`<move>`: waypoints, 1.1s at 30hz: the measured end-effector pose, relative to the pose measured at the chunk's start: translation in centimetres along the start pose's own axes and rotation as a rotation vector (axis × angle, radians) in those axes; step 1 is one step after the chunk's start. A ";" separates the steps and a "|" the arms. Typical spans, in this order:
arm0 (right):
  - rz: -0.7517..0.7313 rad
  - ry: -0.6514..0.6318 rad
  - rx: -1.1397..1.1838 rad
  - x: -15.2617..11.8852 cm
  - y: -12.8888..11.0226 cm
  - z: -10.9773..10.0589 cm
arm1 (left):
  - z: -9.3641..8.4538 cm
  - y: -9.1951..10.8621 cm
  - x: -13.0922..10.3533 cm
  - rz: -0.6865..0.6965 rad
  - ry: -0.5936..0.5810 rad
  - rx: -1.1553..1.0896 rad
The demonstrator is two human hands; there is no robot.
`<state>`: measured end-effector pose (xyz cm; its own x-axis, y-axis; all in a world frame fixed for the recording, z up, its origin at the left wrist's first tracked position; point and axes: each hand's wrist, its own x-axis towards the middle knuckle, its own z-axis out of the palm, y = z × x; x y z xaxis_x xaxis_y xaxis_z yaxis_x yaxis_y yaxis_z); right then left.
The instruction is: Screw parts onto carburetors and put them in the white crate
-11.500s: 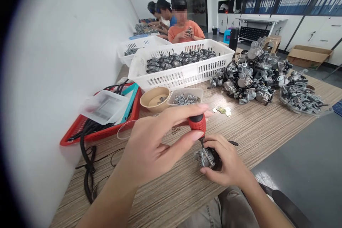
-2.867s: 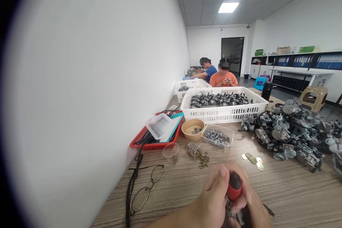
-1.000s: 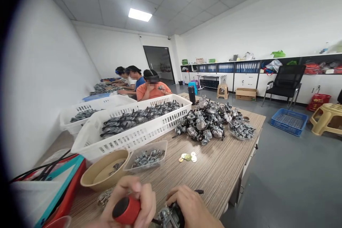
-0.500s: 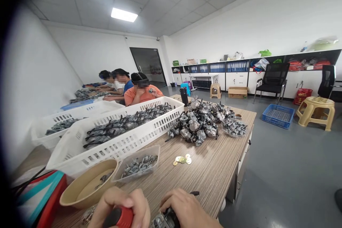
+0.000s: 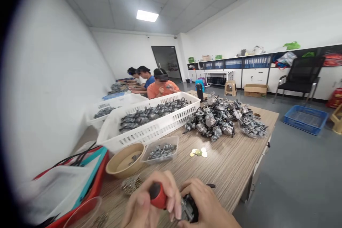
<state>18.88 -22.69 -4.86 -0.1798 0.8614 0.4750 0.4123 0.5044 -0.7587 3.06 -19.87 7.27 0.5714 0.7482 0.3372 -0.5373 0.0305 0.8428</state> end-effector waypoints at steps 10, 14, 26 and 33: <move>-0.159 0.048 -0.108 0.1 -0.3 -0.9 | 0.3 -0.5 0.8 0.121 -0.127 -0.014; -0.243 0.075 -0.146 0.3 -0.3 -1.2 | 0.8 -0.1 0.9 0.113 -0.086 0.022; -0.223 0.067 -0.165 0.4 -0.6 -1.6 | 0.6 -0.2 1.3 0.098 -0.076 0.001; -0.222 0.070 -0.157 0.4 -0.3 -1.4 | 0.4 0.0 1.5 0.129 -0.078 0.000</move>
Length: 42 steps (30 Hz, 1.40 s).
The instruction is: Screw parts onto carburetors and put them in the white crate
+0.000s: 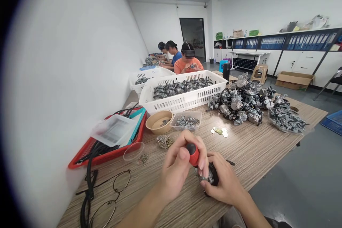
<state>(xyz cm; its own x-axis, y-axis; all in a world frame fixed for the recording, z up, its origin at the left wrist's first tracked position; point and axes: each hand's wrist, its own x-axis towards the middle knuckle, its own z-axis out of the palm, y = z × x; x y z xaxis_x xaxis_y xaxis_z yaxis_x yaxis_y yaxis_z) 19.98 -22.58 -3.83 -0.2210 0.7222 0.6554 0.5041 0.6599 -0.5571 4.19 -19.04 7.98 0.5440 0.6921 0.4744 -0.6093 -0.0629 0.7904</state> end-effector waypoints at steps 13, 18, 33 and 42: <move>-0.005 -0.015 -0.037 -0.1 0.0 -0.2 | -0.1 0.4 0.1 -0.004 -0.009 0.008; 0.038 -0.029 0.007 -0.1 0.0 -0.1 | -0.1 0.4 -0.1 -0.015 -0.059 -0.019; -0.004 -0.044 -0.031 -0.5 0.8 -0.1 | 0.0 0.2 0.4 0.001 0.079 0.034; 0.111 -0.042 0.089 -0.5 0.8 1.2 | -0.6 0.9 -0.3 0.002 0.064 0.149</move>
<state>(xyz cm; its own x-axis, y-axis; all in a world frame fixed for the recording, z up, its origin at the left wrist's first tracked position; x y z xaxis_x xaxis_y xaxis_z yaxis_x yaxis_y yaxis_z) 19.54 -22.14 -5.23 -0.2041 0.7985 0.5664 0.4518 0.5901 -0.6691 3.13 -18.84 8.34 0.5018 0.7359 0.4545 -0.5156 -0.1674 0.8403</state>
